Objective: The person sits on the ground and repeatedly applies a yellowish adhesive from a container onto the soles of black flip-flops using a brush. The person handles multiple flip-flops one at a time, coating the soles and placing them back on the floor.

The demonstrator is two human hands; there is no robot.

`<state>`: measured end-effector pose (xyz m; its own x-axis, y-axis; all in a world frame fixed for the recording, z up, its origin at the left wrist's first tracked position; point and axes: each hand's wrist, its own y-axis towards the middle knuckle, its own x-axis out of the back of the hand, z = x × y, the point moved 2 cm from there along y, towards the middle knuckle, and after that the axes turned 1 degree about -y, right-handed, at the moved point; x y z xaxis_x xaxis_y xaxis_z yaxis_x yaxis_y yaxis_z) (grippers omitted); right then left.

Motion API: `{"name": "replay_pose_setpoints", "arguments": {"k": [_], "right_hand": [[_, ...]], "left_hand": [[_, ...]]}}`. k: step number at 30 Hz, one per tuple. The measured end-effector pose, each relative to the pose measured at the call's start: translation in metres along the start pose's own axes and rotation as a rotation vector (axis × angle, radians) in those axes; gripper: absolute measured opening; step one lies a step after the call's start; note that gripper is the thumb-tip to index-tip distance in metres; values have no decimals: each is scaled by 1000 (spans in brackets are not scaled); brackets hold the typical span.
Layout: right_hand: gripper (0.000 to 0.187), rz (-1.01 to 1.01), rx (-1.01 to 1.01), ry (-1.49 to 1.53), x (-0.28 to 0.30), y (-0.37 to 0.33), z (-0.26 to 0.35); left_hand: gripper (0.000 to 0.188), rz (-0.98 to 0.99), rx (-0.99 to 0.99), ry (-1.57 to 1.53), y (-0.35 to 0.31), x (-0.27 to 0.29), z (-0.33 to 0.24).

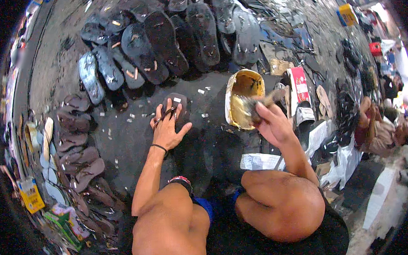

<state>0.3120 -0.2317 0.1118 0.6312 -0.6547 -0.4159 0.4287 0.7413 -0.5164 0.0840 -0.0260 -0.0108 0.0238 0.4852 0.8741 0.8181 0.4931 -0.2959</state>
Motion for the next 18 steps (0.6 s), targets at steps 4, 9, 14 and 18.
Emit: {"name": "replay_pose_setpoints", "arguments": {"k": [4, 9, 14, 18], "right_hand": [[31, 118, 77, 78, -60, 44, 20], [26, 30, 933, -789, -112, 81, 21], [27, 201, 946, -869, -120, 64, 12], [18, -156, 764, -863, -84, 117, 41]], "left_hand": [[56, -162, 10, -1322, 35, 9, 18], [45, 93, 21, -2235, 30, 49, -10], [45, -101, 264, -1855, 5, 61, -23], [57, 76, 248, -2194, -3, 79, -50]]}}
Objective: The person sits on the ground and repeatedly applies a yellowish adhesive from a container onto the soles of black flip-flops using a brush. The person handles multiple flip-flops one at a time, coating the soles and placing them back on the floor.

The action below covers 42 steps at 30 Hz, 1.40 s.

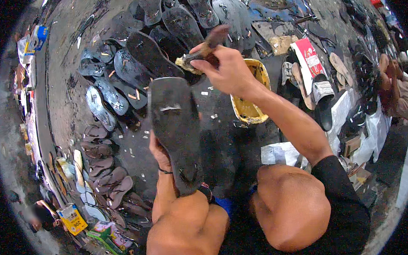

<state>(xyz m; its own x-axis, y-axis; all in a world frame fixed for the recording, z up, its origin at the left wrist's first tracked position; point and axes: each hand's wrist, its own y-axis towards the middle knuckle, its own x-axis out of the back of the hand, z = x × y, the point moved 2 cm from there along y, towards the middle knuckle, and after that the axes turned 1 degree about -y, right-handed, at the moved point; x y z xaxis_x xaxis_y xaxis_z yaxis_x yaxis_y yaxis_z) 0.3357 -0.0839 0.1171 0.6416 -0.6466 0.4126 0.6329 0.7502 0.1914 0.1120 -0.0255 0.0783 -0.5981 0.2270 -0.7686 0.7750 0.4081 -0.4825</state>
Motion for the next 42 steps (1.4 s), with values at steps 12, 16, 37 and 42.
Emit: {"name": "replay_pose_setpoints", "arguments": {"k": [12, 16, 37, 42], "right_hand": [[18, -44, 38, 103, 0, 0, 11], [22, -5, 160, 244, -6, -12, 19], [29, -321, -318, -157, 87, -108, -34], [41, 682, -495, -519, 131, -195, -37]], "left_hand": [[67, 306, -112, -93, -3, 8, 1], [75, 85, -135, 10, -2, 3, -9], [49, -343, 48, 375, -119, 51, -3], [46, -230, 9, 365, -101, 35, -28]]}}
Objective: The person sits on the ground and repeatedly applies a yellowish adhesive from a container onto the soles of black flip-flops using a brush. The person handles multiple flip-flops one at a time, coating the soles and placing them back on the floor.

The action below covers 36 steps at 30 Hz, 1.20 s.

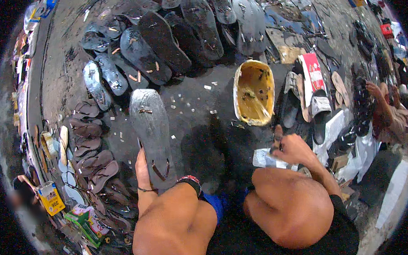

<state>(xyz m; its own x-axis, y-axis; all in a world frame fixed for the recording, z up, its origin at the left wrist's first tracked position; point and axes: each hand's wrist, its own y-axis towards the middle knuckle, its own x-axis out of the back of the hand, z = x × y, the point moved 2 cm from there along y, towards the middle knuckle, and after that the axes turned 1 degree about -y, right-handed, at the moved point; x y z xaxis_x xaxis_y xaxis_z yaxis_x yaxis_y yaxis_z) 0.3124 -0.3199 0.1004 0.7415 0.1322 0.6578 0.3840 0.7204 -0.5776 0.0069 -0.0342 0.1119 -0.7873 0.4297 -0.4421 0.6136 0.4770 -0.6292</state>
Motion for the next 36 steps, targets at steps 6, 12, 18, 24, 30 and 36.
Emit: {"name": "replay_pose_setpoints", "arguments": {"k": [6, 12, 18, 24, 30, 36], "right_hand": [[29, -243, 399, 873, 40, 48, 131], [20, -615, 964, 683, 37, 151, 197], [54, -308, 1220, 446, -2, 71, 185], [31, -433, 916, 620, 11, 92, 194], [33, -586, 1229, 177, 42, 97, 208], [31, -485, 1412, 134, 1, 44, 210]], "left_hand": [[52, -289, -16, -175, 90, -5, 3], [46, 171, -81, -507, 106, -47, 1], [53, 88, -107, -740, 112, -29, -39], [48, 66, -345, -166, 125, -2, -39], [45, -48, -279, -330, 95, -77, -7], [52, 292, -256, -296, 95, -85, -43]]}}
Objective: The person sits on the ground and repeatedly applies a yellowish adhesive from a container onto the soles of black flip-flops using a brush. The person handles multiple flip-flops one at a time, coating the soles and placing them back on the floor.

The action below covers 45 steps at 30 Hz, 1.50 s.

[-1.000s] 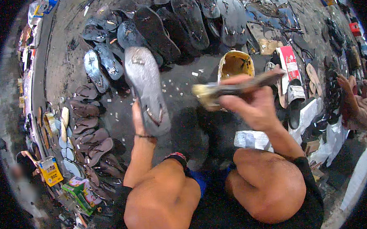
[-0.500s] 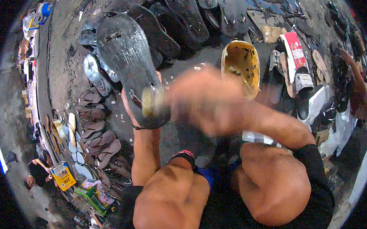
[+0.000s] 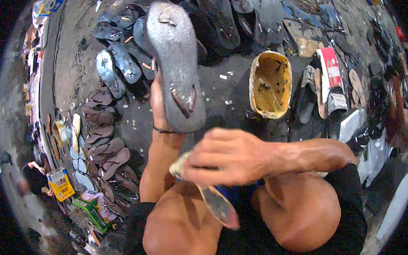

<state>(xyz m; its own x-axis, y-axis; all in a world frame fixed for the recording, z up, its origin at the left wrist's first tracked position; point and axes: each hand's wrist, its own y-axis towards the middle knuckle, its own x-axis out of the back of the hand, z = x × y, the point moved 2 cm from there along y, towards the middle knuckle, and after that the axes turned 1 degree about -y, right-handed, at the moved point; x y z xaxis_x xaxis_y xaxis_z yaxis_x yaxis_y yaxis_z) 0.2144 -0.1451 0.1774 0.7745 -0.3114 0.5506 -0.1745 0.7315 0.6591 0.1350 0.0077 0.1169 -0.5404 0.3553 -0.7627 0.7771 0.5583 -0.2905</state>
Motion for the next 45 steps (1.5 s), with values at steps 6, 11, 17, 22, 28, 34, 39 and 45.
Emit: {"name": "replay_pose_setpoints", "arguments": {"k": [6, 11, 17, 22, 28, 34, 39, 45], "right_hand": [[43, -11, -173, -123, 26, 27, -89], [54, 168, -302, 210, -11, 1, -27], [22, -77, -763, 2, 5, -24, -44], [21, -5, -979, -132, 13, -78, -47], [24, -160, -1248, -41, 15, -113, -50], [27, -283, -1314, -320, 48, -175, -53], [32, -208, -1192, -662, 52, -171, -95], [33, -387, -1230, -700, 74, -159, -75]], "left_hand": [[39, -91, -1, -27, -8, 38, 29], [39, -1, -62, -290, 17, 46, -39], [36, 34, -211, -575, 29, 140, -104], [32, -333, -576, -570, 93, 187, -178], [29, -568, -811, -519, 125, 283, -229], [77, -1984, -719, 964, -18, 416, -214], [35, -1277, -950, 286, -63, 391, -226], [50, -583, -292, 980, -123, 161, -61]]}}
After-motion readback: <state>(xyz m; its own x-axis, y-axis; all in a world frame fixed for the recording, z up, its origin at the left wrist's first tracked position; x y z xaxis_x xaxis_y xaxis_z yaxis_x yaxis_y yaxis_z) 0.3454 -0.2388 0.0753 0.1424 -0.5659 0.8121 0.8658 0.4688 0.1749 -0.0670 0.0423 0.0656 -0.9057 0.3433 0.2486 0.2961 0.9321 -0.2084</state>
